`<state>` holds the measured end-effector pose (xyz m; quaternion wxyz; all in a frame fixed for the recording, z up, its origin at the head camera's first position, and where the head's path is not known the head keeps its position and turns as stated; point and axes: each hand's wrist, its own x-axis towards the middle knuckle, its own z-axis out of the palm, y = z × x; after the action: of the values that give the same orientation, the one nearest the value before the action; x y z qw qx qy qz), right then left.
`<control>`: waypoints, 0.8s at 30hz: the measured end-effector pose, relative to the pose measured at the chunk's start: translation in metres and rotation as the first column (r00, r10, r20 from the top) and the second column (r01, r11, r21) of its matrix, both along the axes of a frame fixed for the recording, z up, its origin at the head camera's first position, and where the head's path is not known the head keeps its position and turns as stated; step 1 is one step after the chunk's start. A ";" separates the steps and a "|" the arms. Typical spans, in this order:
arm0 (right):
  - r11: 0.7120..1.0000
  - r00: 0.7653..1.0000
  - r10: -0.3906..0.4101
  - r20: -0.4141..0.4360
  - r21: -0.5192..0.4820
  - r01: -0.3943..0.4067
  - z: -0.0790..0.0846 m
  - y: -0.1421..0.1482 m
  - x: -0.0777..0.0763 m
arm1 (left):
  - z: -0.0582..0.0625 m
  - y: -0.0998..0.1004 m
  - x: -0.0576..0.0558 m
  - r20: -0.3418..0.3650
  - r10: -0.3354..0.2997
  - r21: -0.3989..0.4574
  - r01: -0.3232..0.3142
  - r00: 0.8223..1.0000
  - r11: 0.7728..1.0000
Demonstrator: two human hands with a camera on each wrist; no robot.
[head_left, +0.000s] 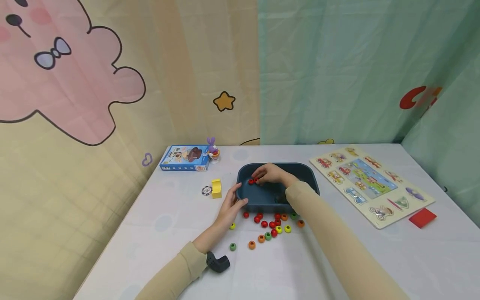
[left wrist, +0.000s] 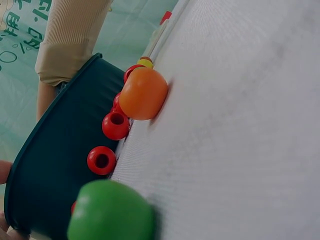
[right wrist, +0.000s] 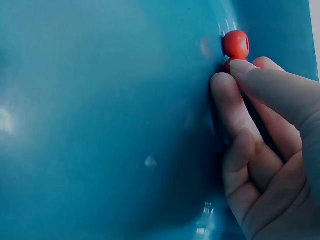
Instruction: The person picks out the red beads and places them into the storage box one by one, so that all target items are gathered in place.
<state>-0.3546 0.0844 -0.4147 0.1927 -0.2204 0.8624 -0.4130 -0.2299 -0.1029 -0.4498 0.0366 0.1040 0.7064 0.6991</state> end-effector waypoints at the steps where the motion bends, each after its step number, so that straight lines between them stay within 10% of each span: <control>1: 1.000 1.000 0.003 0.003 -0.002 -0.003 0.001 -0.001 0.000 | 0.000 0.000 0.000 -0.002 0.003 -0.002 -0.003 1.000 1.000; 10: 0.999 0.999 0.042 0.000 0.007 -0.042 0.005 0.001 -0.001 | 0.002 0.000 0.002 0.017 0.003 -0.005 -0.003 1.000 1.000; 16: 0.993 0.988 0.108 -0.109 -0.032 -0.112 0.041 0.015 0.002 | 0.017 0.001 0.011 0.010 -0.015 0.000 0.015 1.000 1.000; 24: 0.965 0.957 0.163 -0.239 -0.163 -0.205 0.095 0.042 0.061 | 0.025 0.003 0.016 -0.010 -0.020 -0.012 0.020 1.000 1.000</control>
<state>-0.2937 0.1262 -0.3202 0.1106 -0.3621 0.8119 -0.4445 -0.2134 -0.1003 -0.4250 0.0404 0.1145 0.7096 0.6941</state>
